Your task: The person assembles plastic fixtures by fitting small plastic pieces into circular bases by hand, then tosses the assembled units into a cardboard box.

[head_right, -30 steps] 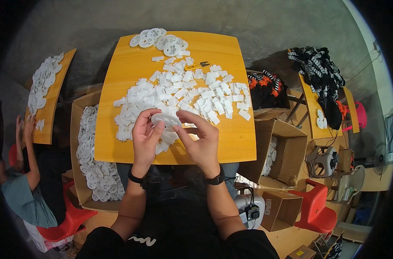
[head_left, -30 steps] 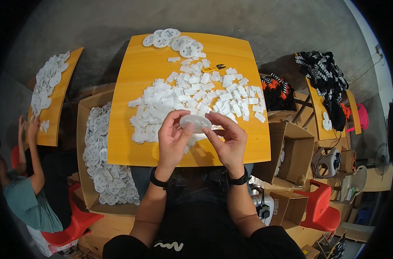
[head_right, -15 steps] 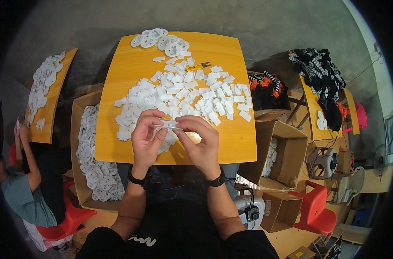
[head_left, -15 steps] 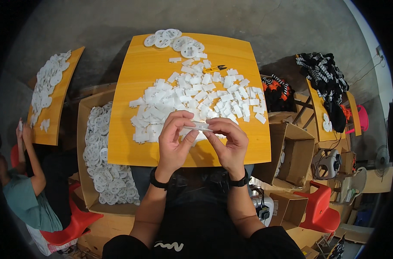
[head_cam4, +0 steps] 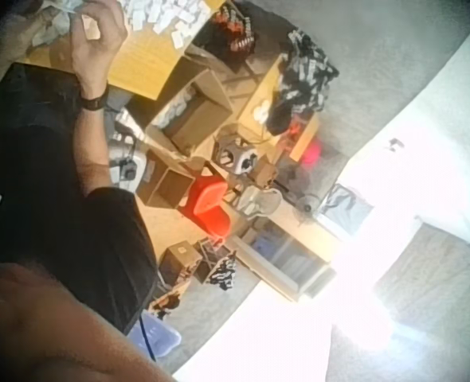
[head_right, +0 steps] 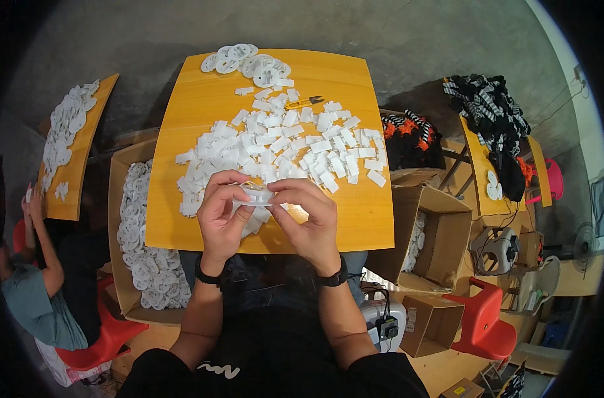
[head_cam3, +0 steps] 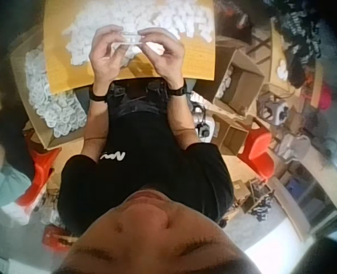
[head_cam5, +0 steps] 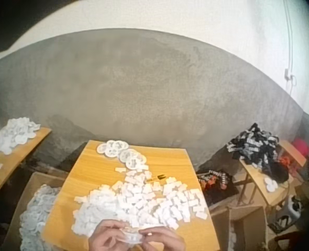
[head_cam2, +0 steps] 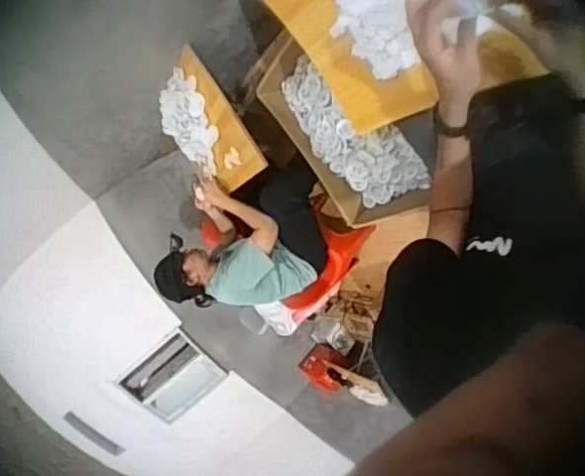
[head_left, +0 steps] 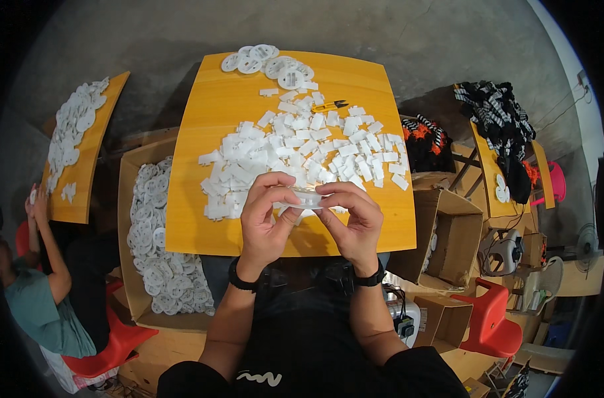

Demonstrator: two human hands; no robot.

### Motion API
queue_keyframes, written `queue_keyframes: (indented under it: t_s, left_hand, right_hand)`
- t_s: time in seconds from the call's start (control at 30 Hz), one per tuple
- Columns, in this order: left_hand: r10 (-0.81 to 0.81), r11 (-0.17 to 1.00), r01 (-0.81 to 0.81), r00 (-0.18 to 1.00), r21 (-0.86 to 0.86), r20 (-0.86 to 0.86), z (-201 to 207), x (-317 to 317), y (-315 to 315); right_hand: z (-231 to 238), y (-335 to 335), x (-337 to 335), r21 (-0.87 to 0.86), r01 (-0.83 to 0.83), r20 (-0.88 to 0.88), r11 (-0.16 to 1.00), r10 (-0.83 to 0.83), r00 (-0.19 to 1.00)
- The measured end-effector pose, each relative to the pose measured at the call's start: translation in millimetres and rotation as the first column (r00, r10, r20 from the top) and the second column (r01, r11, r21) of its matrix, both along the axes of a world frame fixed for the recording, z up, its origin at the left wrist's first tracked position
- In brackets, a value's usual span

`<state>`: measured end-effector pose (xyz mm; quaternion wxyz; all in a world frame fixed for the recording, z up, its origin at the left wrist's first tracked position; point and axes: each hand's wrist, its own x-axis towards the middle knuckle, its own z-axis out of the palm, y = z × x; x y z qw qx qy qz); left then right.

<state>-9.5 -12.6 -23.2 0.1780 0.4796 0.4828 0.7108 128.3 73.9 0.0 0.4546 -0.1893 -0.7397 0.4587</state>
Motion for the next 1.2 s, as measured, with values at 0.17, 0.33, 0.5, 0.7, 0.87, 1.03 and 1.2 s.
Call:
queue_keyframes:
  t_s: [0.17, 0.33, 0.5, 0.7, 0.87, 1.03, 1.2]
  left_hand:
    - [-0.027, 0.999, 0.027, 0.999, -0.023, 0.021, -0.8, -0.1, -0.4]
    - [-0.008, 1.000, 0.009, 0.999, -0.008, 0.045, 1.0, 4.3, 1.4]
    - [0.021, 1.000, -0.020, 1.000, -0.009, 0.018, -3.8, 5.4, 0.9]
    - [0.042, 0.999, -0.041, 0.997, -0.011, 0.066, 0.9, 10.4, 1.1]
    - [-0.042, 0.995, 0.065, 0.955, -0.070, 0.293, -2.1, 5.5, 4.1]
    - [-0.074, 0.977, 0.168, 0.841, -0.129, 0.536, 4.5, 2.8, 1.7]
    - [-0.035, 0.991, 0.084, 0.916, -0.104, 0.401, -2.3, 0.2, 3.1]
  right_hand:
    - [0.1, 0.9, 1.3, 0.030, 0.004, 0.021, 1.000, -0.005, 1.000]
    - [2.7, 1.7, 1.3, 0.050, -0.002, 0.020, 0.999, 0.001, 1.000]
    - [6.6, -0.1, -0.3, 0.091, 0.015, 0.061, 0.996, -0.021, 0.998]
    - [2.9, -1.9, -3.3, 0.012, 0.018, 0.055, 1.000, -0.019, 0.998]
    - [-1.9, -5.6, -3.5, -0.333, 0.003, -0.006, 0.943, -0.006, 1.000]
    - [-9.2, 6.8, 2.8, -0.627, -0.081, -0.096, 0.775, 0.027, 0.995]
    - [-3.4, 4.7, 0.1, -0.655, -0.062, -0.091, 0.753, 0.002, 0.996]
